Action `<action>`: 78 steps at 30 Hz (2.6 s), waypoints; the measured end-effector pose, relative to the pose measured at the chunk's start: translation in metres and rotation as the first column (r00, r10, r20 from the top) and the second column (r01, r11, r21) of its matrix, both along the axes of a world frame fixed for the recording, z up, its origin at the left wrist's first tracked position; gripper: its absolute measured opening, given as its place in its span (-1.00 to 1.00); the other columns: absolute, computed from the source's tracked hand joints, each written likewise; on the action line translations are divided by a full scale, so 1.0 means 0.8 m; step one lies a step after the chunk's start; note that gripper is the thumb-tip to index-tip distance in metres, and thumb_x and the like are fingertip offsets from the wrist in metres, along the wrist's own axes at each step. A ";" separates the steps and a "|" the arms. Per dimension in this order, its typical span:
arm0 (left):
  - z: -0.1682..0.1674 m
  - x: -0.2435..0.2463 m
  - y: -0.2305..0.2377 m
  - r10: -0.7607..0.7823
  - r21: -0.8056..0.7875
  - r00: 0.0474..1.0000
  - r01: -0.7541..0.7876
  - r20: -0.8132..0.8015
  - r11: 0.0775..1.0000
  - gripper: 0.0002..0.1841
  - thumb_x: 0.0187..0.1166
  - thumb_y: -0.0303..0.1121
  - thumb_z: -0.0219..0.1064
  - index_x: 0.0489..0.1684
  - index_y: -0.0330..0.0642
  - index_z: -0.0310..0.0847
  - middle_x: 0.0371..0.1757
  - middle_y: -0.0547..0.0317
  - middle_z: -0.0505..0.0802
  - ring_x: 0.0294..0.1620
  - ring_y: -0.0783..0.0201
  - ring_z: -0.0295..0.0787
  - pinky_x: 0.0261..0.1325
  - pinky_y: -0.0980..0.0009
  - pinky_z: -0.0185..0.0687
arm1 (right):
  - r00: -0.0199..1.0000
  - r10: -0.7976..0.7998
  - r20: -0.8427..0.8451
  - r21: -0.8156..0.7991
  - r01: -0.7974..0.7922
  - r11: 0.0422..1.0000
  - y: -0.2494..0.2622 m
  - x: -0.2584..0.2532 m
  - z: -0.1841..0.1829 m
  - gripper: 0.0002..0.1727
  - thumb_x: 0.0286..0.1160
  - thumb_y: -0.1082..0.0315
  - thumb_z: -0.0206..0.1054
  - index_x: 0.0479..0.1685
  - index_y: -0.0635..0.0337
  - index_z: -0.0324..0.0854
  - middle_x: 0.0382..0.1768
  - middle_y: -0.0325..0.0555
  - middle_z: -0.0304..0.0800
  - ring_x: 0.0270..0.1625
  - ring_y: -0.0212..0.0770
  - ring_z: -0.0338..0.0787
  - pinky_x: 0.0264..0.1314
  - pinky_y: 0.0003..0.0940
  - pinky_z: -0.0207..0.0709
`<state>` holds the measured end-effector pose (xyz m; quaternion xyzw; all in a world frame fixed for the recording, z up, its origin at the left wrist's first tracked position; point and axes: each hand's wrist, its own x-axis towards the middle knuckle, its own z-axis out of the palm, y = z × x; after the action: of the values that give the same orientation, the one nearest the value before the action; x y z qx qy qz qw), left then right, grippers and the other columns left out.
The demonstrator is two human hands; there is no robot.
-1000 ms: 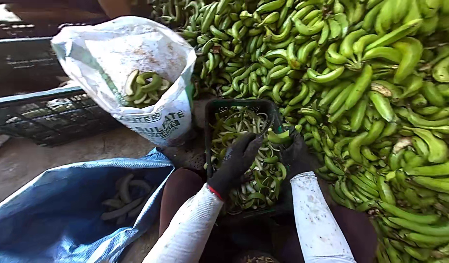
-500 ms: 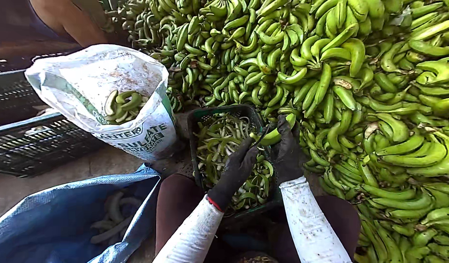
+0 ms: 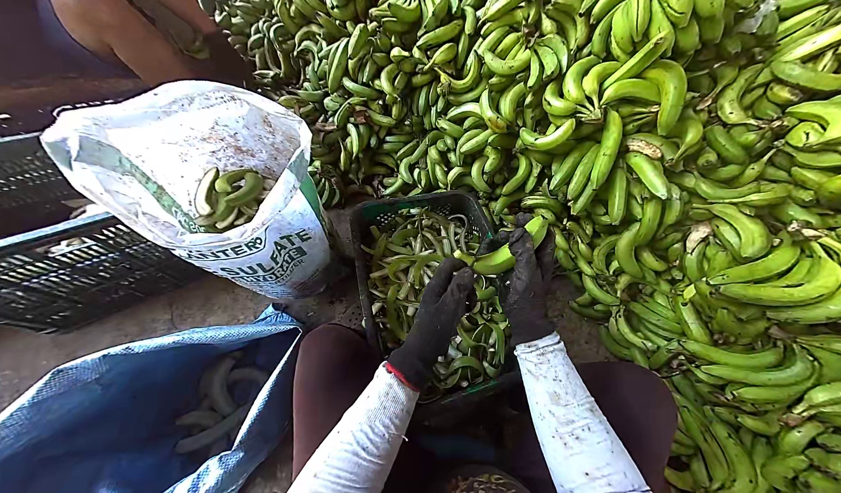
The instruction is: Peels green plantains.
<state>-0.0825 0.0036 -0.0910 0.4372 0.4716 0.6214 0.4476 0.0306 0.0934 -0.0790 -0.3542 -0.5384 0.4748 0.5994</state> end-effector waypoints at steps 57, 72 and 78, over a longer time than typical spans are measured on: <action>-0.011 0.036 -0.023 -0.053 0.032 0.912 0.073 -0.407 0.997 -0.41 0.84 0.11 -0.17 -0.02 -0.19 0.66 -0.43 0.38 0.62 -0.46 0.55 0.51 -0.34 0.53 0.51 | 0.970 0.003 -0.244 -0.255 -0.068 0.964 0.001 0.016 0.045 -0.46 0.77 -0.31 -0.15 0.57 -0.44 0.38 -0.18 -0.33 0.72 -0.36 -0.34 0.72 -0.27 -0.25 0.74; -0.036 0.027 -0.009 0.060 0.057 0.777 -0.031 -0.627 0.998 -0.39 0.84 0.07 -0.15 -0.06 -0.25 0.73 -0.29 0.05 0.81 -0.22 0.24 0.78 -0.06 0.19 0.69 | 0.947 0.145 -0.286 -0.197 -0.206 0.959 0.001 0.019 0.004 -0.42 0.86 -0.12 -0.34 0.37 -0.17 0.57 -0.21 -0.31 0.76 -0.30 -0.34 0.76 -0.19 -0.29 0.73; -0.045 0.012 0.004 0.075 0.042 0.654 -0.065 -0.753 0.997 -0.40 0.85 0.04 -0.17 0.19 -0.22 0.74 -0.02 -0.09 0.89 0.07 -0.01 0.86 0.17 -0.06 0.70 | 0.835 0.228 -0.501 -0.339 -0.432 0.836 -0.016 0.014 -0.004 -0.24 0.81 -0.24 -0.51 -0.03 -0.07 0.65 -0.55 -0.35 0.71 -0.55 -0.40 0.72 -0.45 -0.43 0.69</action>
<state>-0.0731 0.0066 -0.1273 0.6394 0.6274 0.4040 0.1853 0.0415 0.0809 -0.0824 -0.2621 -0.3216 0.7495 0.5158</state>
